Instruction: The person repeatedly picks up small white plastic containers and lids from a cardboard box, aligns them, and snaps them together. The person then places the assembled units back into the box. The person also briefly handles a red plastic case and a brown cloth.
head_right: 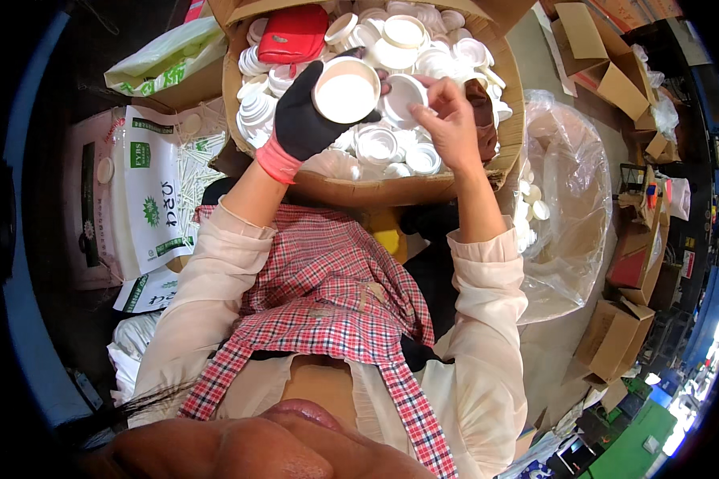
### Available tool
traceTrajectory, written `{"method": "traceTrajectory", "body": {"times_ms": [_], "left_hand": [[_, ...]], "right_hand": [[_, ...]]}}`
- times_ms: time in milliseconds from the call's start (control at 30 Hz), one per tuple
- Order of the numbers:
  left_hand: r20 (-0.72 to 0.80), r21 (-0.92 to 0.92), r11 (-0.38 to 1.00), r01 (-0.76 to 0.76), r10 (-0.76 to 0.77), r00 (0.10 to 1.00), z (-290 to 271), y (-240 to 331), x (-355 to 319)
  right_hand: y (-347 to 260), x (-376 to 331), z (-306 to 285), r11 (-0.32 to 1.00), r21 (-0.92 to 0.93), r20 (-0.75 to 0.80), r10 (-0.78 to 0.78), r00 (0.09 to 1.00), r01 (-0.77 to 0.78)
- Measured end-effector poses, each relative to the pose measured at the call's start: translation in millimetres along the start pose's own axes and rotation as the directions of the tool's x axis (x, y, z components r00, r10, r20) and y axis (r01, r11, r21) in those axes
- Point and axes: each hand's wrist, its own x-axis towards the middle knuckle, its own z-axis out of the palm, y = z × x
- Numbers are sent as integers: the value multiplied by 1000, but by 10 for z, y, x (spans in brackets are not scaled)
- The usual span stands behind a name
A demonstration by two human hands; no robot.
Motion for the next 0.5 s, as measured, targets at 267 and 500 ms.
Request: {"method": "traceTrajectory", "body": {"times_ms": [267, 500], "left_hand": [[-167, -588, 801, -112, 15, 986, -115, -275, 43], [91, 276, 956, -97, 75, 993, -118, -421, 53]], "right_hand": [[-331, -192, 299, 920, -221, 389, -221, 894, 324], [-303, -91, 34, 935, -245, 501, -104, 859, 256]]}}
